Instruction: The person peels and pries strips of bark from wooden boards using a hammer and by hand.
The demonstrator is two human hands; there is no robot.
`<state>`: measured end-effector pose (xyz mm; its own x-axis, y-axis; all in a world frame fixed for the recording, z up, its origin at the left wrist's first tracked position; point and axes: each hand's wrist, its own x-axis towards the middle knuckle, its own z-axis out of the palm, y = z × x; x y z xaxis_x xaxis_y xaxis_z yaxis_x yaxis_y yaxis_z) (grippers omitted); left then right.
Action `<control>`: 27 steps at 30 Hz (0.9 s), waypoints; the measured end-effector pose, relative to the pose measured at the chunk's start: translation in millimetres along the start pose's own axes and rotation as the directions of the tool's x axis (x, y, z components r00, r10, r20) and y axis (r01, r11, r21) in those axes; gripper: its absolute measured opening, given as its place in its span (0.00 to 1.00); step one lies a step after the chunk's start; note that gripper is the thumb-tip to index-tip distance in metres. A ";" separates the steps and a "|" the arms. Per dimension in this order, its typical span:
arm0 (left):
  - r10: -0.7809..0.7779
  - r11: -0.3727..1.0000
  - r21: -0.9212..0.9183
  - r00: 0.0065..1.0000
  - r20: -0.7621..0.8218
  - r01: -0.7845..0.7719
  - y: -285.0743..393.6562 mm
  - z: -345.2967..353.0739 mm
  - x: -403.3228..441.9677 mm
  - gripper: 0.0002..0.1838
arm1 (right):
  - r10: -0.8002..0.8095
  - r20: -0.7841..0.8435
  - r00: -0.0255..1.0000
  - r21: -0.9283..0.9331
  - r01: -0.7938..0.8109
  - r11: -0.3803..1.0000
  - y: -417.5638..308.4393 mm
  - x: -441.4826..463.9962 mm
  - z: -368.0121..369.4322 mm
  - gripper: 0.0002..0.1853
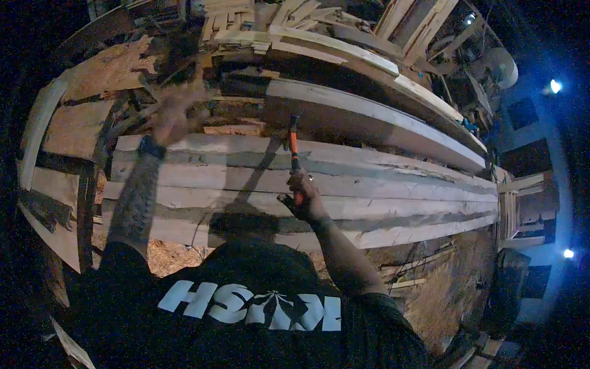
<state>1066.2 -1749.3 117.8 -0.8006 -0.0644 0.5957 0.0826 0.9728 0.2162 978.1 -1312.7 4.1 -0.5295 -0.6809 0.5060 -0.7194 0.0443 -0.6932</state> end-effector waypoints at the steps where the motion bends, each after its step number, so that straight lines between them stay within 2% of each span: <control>1: -0.065 0.997 0.039 0.991 0.117 0.061 17.0 25.4 -26.8 0.26 | 0.092 0.013 0.996 0.037 -0.093 0.995 -22.9 -2.6 -4.6 0.20; 2: -0.127 0.990 0.084 0.965 0.228 0.111 31.4 42.5 -48.3 0.25 | 0.181 0.024 0.983 0.071 -0.182 0.981 -36.9 -4.2 -6.9 0.18; 3: -0.221 0.975 0.081 0.873 0.435 0.206 38.7 48.7 -58.3 0.33 | 0.123 0.018 0.992 0.053 -0.124 0.991 -36.3 -5.4 -6.6 0.19; 4: -0.293 0.950 0.100 0.729 0.619 0.296 42.8 54.8 -65.8 0.42 | 0.064 0.014 0.998 0.034 -0.064 0.997 -34.6 -5.3 -6.2 0.19; 5: -0.310 0.948 0.136 0.745 0.590 0.286 39.7 66.6 -76.0 0.41 | 0.001 0.013 1.000 0.013 -0.001 1.000 -33.6 -4.0 -5.9 0.20; 7: -0.353 0.935 0.212 0.775 0.525 0.283 21.3 95.4 -106.3 0.40 | 0.077 -0.019 0.997 0.027 -0.077 0.997 -37.3 -0.3 -4.4 0.19; 10: -0.318 0.932 0.309 0.834 0.451 0.188 -3.9 132.9 -147.7 0.37 | 0.209 -0.013 0.978 0.063 -0.208 0.976 -48.5 20.3 -10.7 0.15; 11: -0.315 0.937 0.285 0.837 0.448 0.200 -4.4 133.1 -149.5 0.37 | 0.254 -0.003 0.967 0.079 -0.253 0.964 -47.6 29.1 -13.4 0.13; 12: -0.316 0.940 0.266 0.838 0.444 0.214 -1.2 130.5 -147.6 0.38 | 0.143 -0.041 0.989 0.030 -0.142 0.989 -39.5 36.6 -14.8 0.10; 13: -0.323 0.940 0.249 0.839 0.439 0.231 0.7 127.5 -147.0 0.38 | 0.180 -0.067 0.981 0.091 -0.174 0.981 -33.8 40.2 -11.9 0.10; 14: -0.350 0.931 0.274 0.810 0.471 0.243 5.6 121.4 -143.3 0.41 | 0.076 -0.098 0.992 0.084 -0.068 0.994 -24.4 43.2 -9.6 0.12; 15: -0.330 0.936 0.259 0.842 0.426 0.236 5.3 123.1 -145.3 0.41 | -0.030 -0.131 0.991 0.076 0.040 0.996 -16.3 48.7 -6.6 0.14; 17: -0.290 0.947 0.236 0.898 0.330 0.219 2.1 124.8 -150.3 0.42 | -0.072 -0.221 0.973 0.066 0.088 0.994 -9.5 56.3 1.9 0.11; 18: -0.291 0.951 0.213 0.884 0.365 0.225 1.3 121.2 -145.9 0.42 | -0.089 -0.268 0.959 0.056 0.108 0.993 -7.9 60.5 5.4 0.10; 19: -0.312 0.943 0.231 0.878 0.364 0.240 1.7 119.9 -143.5 0.42 | 0.045 -0.300 0.953 -0.090 -0.075 0.993 -1.3 70.5 9.9 0.11; 21: -0.337 0.933 0.253 0.865 0.371 0.255 8.4 121.2 -142.0 0.42 | 0.275 -0.339 0.900 0.071 -0.267 0.961 18.9 127.6 0.2 0.13; 22: -0.328 0.939 0.224 0.871 0.366 0.259 10.0 118.0 -141.8 0.41 | 0.372 -0.307 0.876 0.363 -0.254 0.896 30.6 170.0 -14.0 0.14; 23: -0.294 0.951 0.189 0.900 0.322 0.243 12.0 121.3 -149.5 0.41 | 0.478 -0.271 0.836 0.418 -0.344 0.840 47.4 197.1 -17.8 0.15; 25: -0.215 0.973 0.130 0.956 0.200 0.192 -10.0 142.1 -162.2 0.42 | 0.415 -0.291 0.862 0.326 -0.318 0.890 53.8 218.3 -19.6 0.16; 27: -0.180 0.956 0.270 0.958 0.223 0.117 -41.2 170.0 -177.3 0.43 | 0.094 -0.292 0.952 -0.010 -0.102 0.995 29.7 200.2 -3.9 0.16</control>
<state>1103.9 -1740.2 -128.2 -0.9142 -0.1871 0.3594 -0.1747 0.9823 0.0671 849.0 -1444.9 86.8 -0.7033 -0.4300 0.5662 -0.6662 0.1206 -0.7359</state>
